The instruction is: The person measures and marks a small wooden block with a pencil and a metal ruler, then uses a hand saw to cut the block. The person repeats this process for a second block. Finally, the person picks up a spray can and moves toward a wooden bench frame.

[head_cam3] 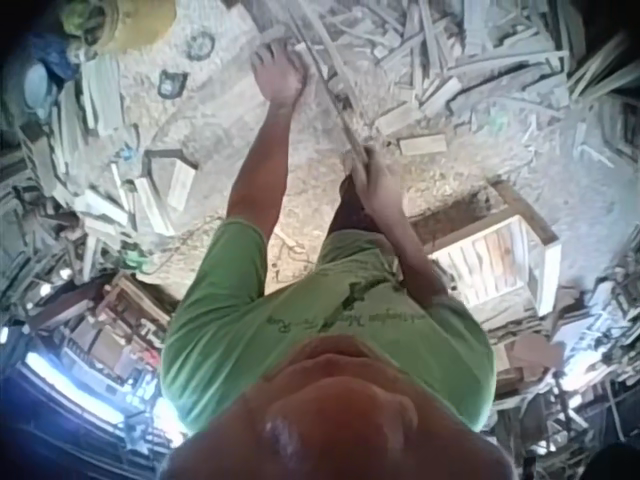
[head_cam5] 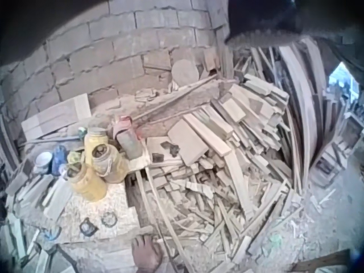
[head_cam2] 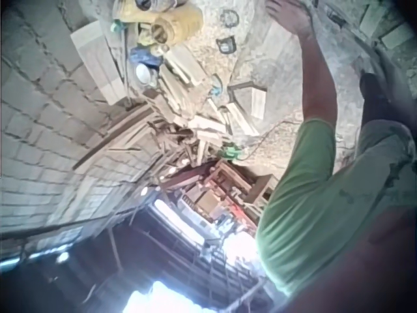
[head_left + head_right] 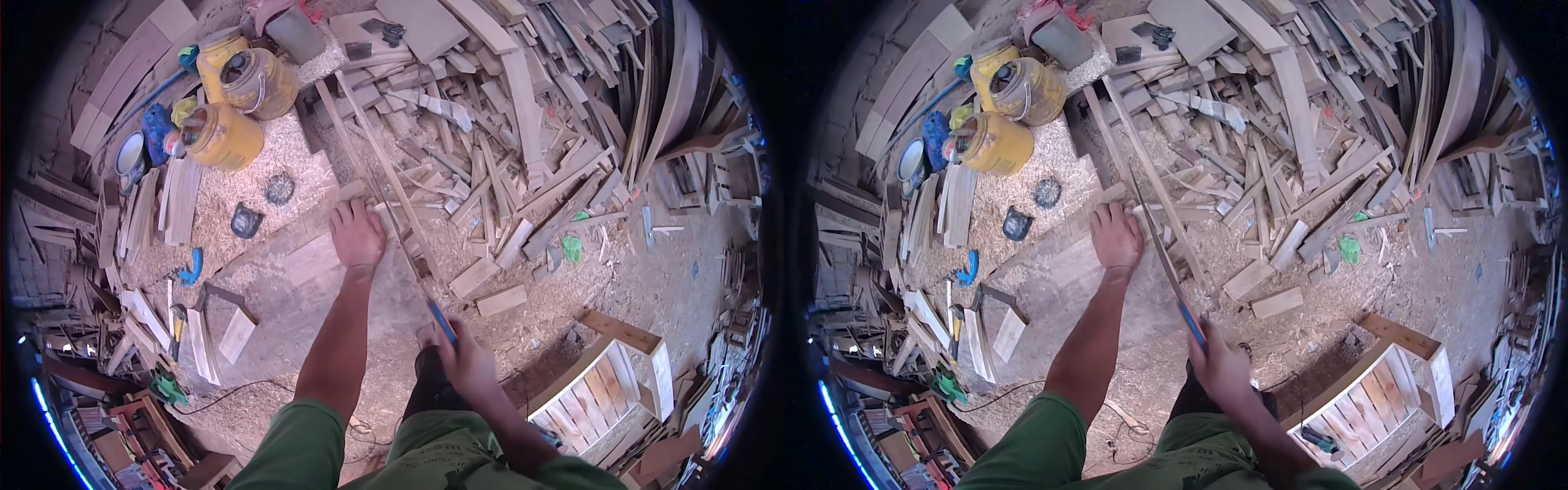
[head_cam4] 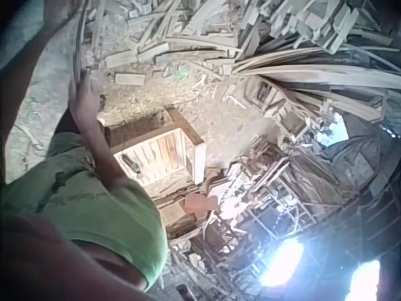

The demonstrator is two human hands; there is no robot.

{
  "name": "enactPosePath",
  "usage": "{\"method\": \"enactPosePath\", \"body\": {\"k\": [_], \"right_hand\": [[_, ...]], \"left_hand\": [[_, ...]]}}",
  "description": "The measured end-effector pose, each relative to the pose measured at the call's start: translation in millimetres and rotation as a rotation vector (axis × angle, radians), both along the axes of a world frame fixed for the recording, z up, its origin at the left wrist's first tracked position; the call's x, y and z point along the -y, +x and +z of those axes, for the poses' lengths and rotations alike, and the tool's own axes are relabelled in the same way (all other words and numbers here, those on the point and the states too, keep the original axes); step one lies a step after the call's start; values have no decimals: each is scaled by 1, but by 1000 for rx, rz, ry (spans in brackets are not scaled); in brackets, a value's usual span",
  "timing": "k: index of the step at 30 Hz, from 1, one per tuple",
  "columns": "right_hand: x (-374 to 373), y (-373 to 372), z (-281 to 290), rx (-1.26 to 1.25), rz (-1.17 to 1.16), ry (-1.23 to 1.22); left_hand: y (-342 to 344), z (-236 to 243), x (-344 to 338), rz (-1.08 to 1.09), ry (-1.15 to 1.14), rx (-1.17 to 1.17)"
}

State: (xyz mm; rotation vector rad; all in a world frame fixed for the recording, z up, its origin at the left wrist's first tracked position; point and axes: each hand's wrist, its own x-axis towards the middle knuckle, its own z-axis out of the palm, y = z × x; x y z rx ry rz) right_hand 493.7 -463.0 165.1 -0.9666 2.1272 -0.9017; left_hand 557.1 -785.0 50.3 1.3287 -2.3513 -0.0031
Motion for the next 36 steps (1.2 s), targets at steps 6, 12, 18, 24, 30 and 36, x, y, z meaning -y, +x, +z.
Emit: {"method": "enactPosePath", "body": {"k": [6,12,18,24,30,36], "right_hand": [[36,-1,-6,37,-40,-26],[-43,-5,47,97,-31,15],[145,-29,-42,-143,-58,-100],[49,-15,32,37,27,118],[7,-3,37,14,-36,95],[147,-30,-24,-97,-45,-65]], "left_hand": [[3,-4,16,37,2,36],[5,-7,5,37,-28,3],[-13,1,5,8,-20,-32],[9,-4,8,32,-40,-8],[4,0,8,44,-2,1],[-3,-6,1,20,1,-31]]}}
